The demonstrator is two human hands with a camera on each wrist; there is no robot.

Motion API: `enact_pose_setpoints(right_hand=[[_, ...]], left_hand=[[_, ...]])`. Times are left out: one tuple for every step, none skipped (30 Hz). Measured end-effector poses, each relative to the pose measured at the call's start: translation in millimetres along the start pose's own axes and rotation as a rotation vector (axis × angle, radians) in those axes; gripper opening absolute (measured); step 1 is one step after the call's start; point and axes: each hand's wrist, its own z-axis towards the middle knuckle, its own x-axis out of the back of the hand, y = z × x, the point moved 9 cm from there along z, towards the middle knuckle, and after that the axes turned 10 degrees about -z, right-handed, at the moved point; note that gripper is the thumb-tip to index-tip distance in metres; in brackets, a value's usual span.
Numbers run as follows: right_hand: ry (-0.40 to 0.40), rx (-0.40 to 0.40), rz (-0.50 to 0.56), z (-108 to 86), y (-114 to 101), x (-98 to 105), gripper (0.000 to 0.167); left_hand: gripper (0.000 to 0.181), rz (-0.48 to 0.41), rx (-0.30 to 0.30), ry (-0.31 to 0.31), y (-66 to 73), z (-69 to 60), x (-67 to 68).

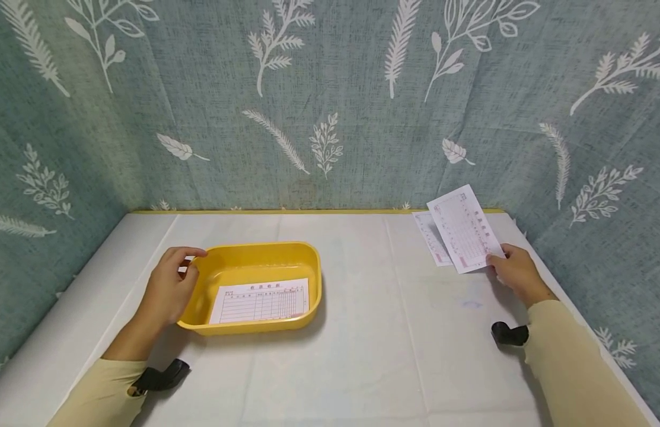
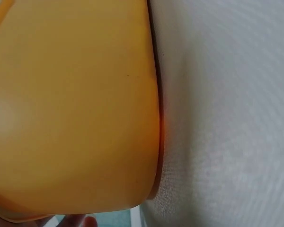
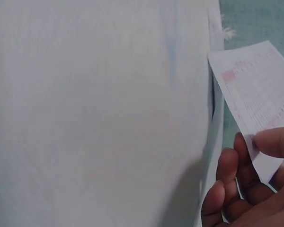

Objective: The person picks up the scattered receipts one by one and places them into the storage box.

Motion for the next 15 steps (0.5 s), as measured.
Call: enact_pose_setpoints(right_hand=[[0.015, 0.007, 0.005, -1.3, -3, 0, 0.057], [0.027, 0.015, 0.012, -2.7, -6, 0, 0.056], [0.036, 0.02, 0.018, -4.1, -9, -1, 0.056], [0.039, 0.027, 0.027, -5.5, -12, -2, 0.056], [0.042, 0.034, 0.032, -6.7, -16, -3, 0.055], [0.041, 0.036, 0.036, -7.8, -19, -4, 0.055], [0.04, 0.043, 0.042, -8.8, -22, -6, 0.055], [0.039, 0.052, 0.044, -10.1, -26, -8, 0.055], [0.039, 0.066, 0.048, -11.4, -30, -10, 0.055], [0.041, 0.082, 0.051, -13.4, -34, -11, 0.054], [0.045, 0.098, 0.053, -15.7, -39, -12, 0.054], [0.049, 0.115, 0.057, -18.2, -43, -13, 0.053], [0.054, 0.136, 0.066, -20.6, -48, -14, 0.052], [0.058, 0.153, 0.071, -23.3, -53, -15, 0.051], [0.059, 0.165, 0.076, -25.5, -57, -16, 0.05]], left_hand=[[0.031, -0.001, -0.003, 0.0, -0.1, 0.3, -0.1], [0.031, -0.003, -0.004, 0.001, -0.3, 0.6, 0.0], [0.031, -0.004, -0.007, 0.002, -0.3, 0.8, 0.2], [0.03, -0.006, -0.007, 0.003, -0.4, 1.0, 0.4], [0.03, -0.009, -0.007, 0.003, -0.5, 1.1, 0.6], [0.03, -0.012, -0.006, 0.002, -0.8, 1.1, 0.5], [0.031, -0.013, -0.004, -0.002, -1.1, 0.9, 0.2], [0.031, -0.014, 0.001, -0.007, -1.6, 0.4, -0.1], [0.031, -0.014, 0.006, -0.012, -2.1, -0.3, -0.4], [0.031, -0.012, 0.014, -0.017, -2.5, -1.0, -0.7], [0.031, -0.011, 0.019, -0.021, -2.7, -1.4, -0.9], [0.031, -0.008, 0.022, -0.023, -2.7, -1.5, -1.2], [0.03, -0.005, 0.024, -0.024, -2.5, -1.7, -1.4], [0.03, -0.004, 0.028, -0.023, -2.2, -1.8, -1.4], [0.03, -0.003, 0.029, -0.021, -2.0, -1.9, -1.3]])
